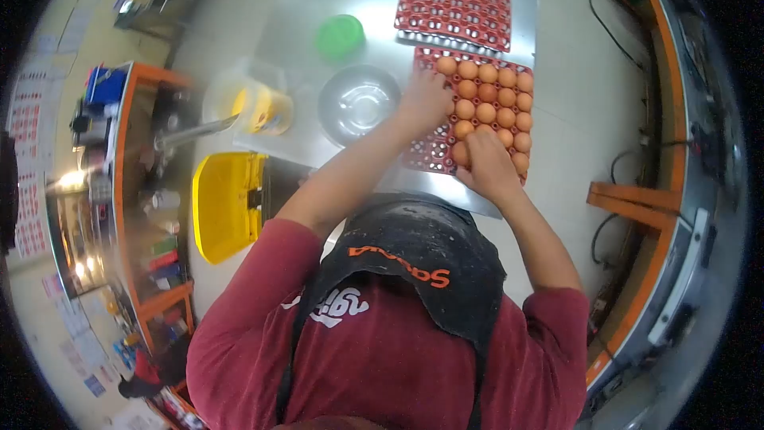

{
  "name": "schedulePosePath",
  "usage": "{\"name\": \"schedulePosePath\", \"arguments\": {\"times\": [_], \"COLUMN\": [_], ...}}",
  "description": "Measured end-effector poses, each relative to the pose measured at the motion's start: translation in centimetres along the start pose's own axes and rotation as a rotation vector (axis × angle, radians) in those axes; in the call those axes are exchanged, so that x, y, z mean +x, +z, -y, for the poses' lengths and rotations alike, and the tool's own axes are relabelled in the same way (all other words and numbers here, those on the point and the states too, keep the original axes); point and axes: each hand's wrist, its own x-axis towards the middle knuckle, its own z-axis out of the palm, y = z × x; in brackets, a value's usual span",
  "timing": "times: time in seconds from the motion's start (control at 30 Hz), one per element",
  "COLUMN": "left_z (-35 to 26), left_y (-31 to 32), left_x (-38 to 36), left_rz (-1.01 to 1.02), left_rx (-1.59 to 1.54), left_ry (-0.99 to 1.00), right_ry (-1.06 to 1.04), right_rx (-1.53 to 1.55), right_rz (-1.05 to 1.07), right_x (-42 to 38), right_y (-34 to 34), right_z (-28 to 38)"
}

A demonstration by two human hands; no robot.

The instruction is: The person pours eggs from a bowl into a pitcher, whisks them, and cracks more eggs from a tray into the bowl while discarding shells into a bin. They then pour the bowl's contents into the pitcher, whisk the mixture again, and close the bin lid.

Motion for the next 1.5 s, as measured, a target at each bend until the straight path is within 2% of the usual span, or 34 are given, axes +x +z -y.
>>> {"name": "schedulePosePath", "arguments": {"times": [0.1, 0.13, 0.17, 0.23, 0.27, 0.33, 0.4, 0.43, 0.47, 0.5, 0.57, 0.6, 0.7, 0.73, 0.83, 0.93, 1.03, 1.13, 1.23, 1.27, 1.33, 1.4, 1.5], "left_z": [-0.1, -0.5, -0.4, -0.1, -0.2, -0.8, -1.5, -1.7, -1.8, -1.8, -2.2, -2.1, -1.8, -1.6, -2.0, -1.9, -2.0, -1.6, -0.7, -0.4, 0.4, 1.4, 2.7], "left_y": [0.5, -2.5, -2.5, -2.6, -3.3, -4.9, -3.8, -3.3, -4.0, -3.6, -3.7, -3.9, -3.9, -4.2, -5.1, -4.2, -5.9, -5.5, -6.5, -6.7, -6.3, -6.8, -8.1], "left_x": [-0.3, -1.1, -2.1, -3.5, -4.7, -6.9, -8.5, -8.9, -8.9, -9.0, -9.0, -9.2, -9.1, -9.1, -8.9, -8.3, -8.6, -8.9, -10.1, -10.5, -11.4, -12.7, -14.3], "left_rz": [-0.095, -0.017, -0.091, -0.242, -0.177, -0.044, 0.037, 0.085, 0.139, 0.105, 0.032, 0.141, 0.132, 0.162, 0.078, 0.024, 0.130, 0.124, 0.051, 0.020, -0.066, -0.042, -0.057], "left_rx": [0.004, -0.071, -0.203, -0.463, -0.637, -0.981, -1.383, -1.587, -1.590, -1.591, -1.593, -1.683, -1.676, -1.650, -1.654, -1.673, -1.579, -1.586, -1.552, -1.573, -1.720, -1.669, -1.597], "left_ry": [-0.026, -0.069, -0.110, -0.179, -0.238, -0.354, -0.436, -0.476, -0.439, -0.402, -0.326, -0.418, -0.394, -0.381, -0.345, -0.277, -0.373, -0.340, -0.329, -0.320, -0.294, -0.352, -0.411], "right_ry": [0.247, 0.365, 0.483, 0.725, 0.745, 0.653, 0.445, 0.319, 0.201, 0.089, 0.044, 0.023, 0.103, 0.091, -0.005, -0.016, 0.127, 0.307, 0.313, 0.141, 0.182, 0.216, 0.246], "right_rx": [0.445, 0.653, 0.860, 1.166, 1.291, 1.320, 1.109, 0.940, 0.768, 0.593, 0.486, 0.428, 0.832, 0.868, 0.741, 0.570, 0.680, 1.015, 0.515, 0.320, 0.076, -0.104, -0.289], "right_rz": [-0.113, -0.176, -0.241, -0.180, -0.199, -0.356, -0.620, -0.548, -0.474, -0.396, -0.414, -0.421, -0.583, -0.599, -0.597, -0.600, -0.579, -0.725, -0.335, -0.294, -0.160, -0.036, -0.012], "right_x": [-1.1, -1.4, -1.5, -1.3, -1.4, -1.1, 0.8, 1.0, 1.3, 1.5, 1.9, 1.9, 2.2, 2.4, 2.5, 2.3, 2.4, 3.3, 3.1, 3.3, 3.3, 3.5, 4.1], "right_y": [-0.5, 0.5, 0.8, -0.7, -0.7, -0.4, -0.8, -0.3, 0.7, 1.3, 1.1, 1.0, 0.6, 0.4, 1.4, 1.8, 2.0, 1.5, 1.5, 2.0, 2.7, 2.8, 2.8], "right_z": [-0.1, -0.6, -0.8, -1.5, -2.0, -1.2, 3.6, 3.3, 2.6, 2.0, 2.1, 2.4, 3.8, 4.3, 3.9, 4.2, 3.9, 3.5, 2.1, 1.8, 2.3, 3.1, 3.9]}}
